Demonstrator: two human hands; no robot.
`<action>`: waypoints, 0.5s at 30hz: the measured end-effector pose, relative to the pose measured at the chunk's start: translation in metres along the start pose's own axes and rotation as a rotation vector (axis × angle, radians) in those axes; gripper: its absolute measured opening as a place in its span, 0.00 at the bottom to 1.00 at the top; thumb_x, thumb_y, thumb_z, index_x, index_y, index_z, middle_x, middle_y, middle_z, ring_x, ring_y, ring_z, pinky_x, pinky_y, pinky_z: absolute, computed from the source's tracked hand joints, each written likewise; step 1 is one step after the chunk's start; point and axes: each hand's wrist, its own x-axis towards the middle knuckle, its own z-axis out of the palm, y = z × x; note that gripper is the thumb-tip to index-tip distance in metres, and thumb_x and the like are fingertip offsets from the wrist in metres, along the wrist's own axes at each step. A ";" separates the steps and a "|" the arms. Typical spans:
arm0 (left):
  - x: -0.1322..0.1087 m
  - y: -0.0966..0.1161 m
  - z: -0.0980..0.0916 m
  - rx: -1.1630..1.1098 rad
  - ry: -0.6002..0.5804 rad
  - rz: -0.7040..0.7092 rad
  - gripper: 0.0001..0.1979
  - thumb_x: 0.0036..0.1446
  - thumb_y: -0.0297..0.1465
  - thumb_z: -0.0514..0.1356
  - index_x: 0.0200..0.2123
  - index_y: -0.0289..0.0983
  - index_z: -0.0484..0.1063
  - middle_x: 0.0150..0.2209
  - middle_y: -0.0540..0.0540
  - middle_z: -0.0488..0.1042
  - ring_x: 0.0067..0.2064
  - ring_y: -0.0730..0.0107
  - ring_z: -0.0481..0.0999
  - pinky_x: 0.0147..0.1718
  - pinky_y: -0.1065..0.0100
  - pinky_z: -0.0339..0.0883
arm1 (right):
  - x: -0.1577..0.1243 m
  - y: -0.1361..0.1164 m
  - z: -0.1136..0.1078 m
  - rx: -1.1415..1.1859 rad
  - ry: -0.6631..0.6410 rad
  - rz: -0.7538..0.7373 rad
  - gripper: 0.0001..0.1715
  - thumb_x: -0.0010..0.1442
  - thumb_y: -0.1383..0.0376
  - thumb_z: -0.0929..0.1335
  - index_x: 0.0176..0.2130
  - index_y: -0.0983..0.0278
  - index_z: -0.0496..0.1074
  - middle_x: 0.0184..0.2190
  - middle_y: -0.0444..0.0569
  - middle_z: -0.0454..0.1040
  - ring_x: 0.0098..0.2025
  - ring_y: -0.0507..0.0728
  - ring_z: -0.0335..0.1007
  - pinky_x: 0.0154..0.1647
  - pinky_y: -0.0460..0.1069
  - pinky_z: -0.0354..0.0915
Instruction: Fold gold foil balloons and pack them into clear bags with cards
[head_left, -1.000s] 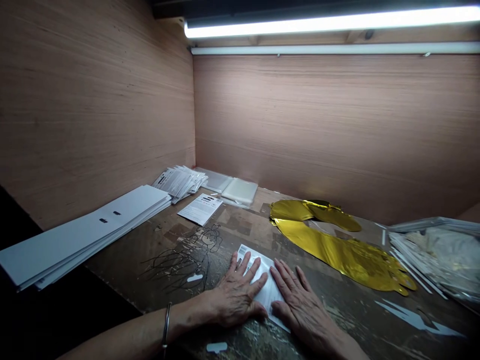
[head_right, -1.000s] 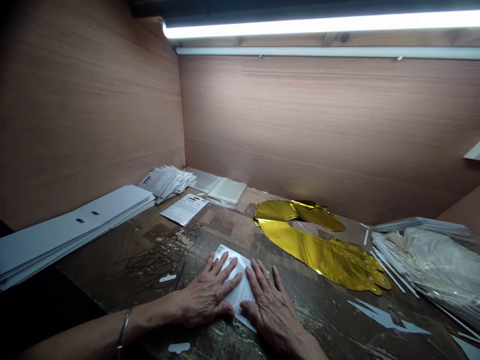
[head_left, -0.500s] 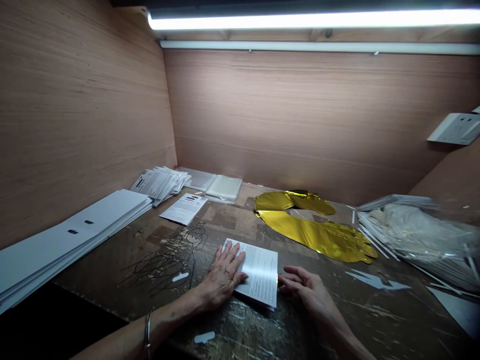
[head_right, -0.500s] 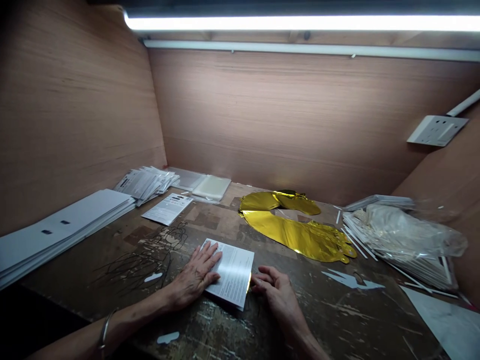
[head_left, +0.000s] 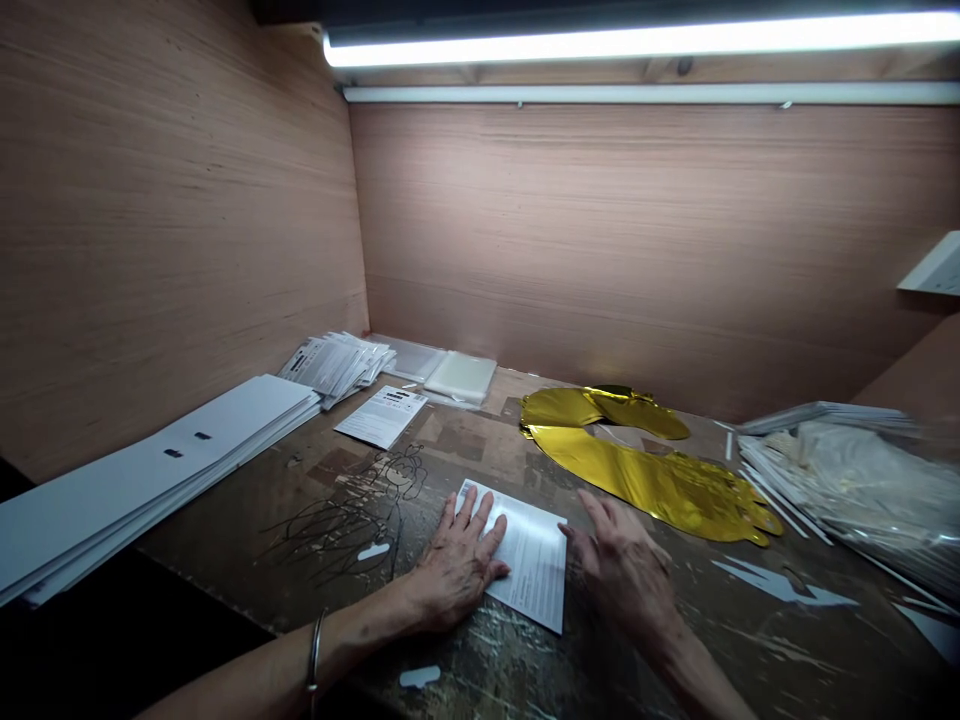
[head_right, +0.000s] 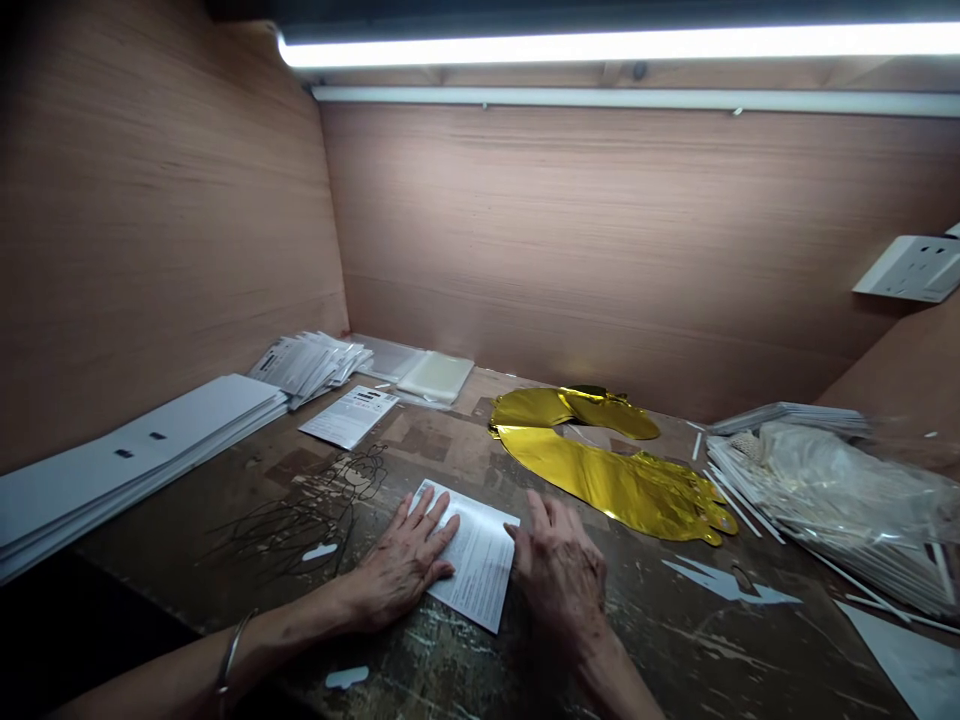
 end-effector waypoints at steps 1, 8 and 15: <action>0.000 0.000 0.000 -0.014 0.007 0.002 0.24 0.54 0.40 0.45 0.53 0.38 0.51 0.57 0.39 0.42 0.57 0.53 0.32 0.51 0.50 0.31 | 0.004 0.000 0.000 -0.047 0.003 -0.093 0.21 0.49 0.60 0.60 0.44 0.62 0.63 0.42 0.52 0.64 0.44 0.60 0.57 0.42 0.52 0.55; 0.002 -0.008 -0.012 -0.476 0.333 -0.268 0.24 0.46 0.34 0.55 0.47 0.34 0.58 0.55 0.37 0.48 0.55 0.58 0.47 0.50 0.60 0.46 | 0.012 0.007 0.017 0.117 -0.362 -0.205 0.18 0.46 0.63 0.62 0.41 0.61 0.61 0.38 0.47 0.59 0.39 0.54 0.59 0.38 0.46 0.57; 0.012 -0.012 -0.033 -1.349 0.191 -0.714 0.22 0.30 0.21 0.58 0.36 0.29 0.63 0.25 0.46 0.70 0.23 0.68 0.69 0.20 0.70 0.62 | 0.016 0.013 0.021 0.147 -0.321 -0.167 0.30 0.42 0.63 0.63 0.47 0.63 0.58 0.43 0.51 0.58 0.45 0.57 0.56 0.43 0.49 0.55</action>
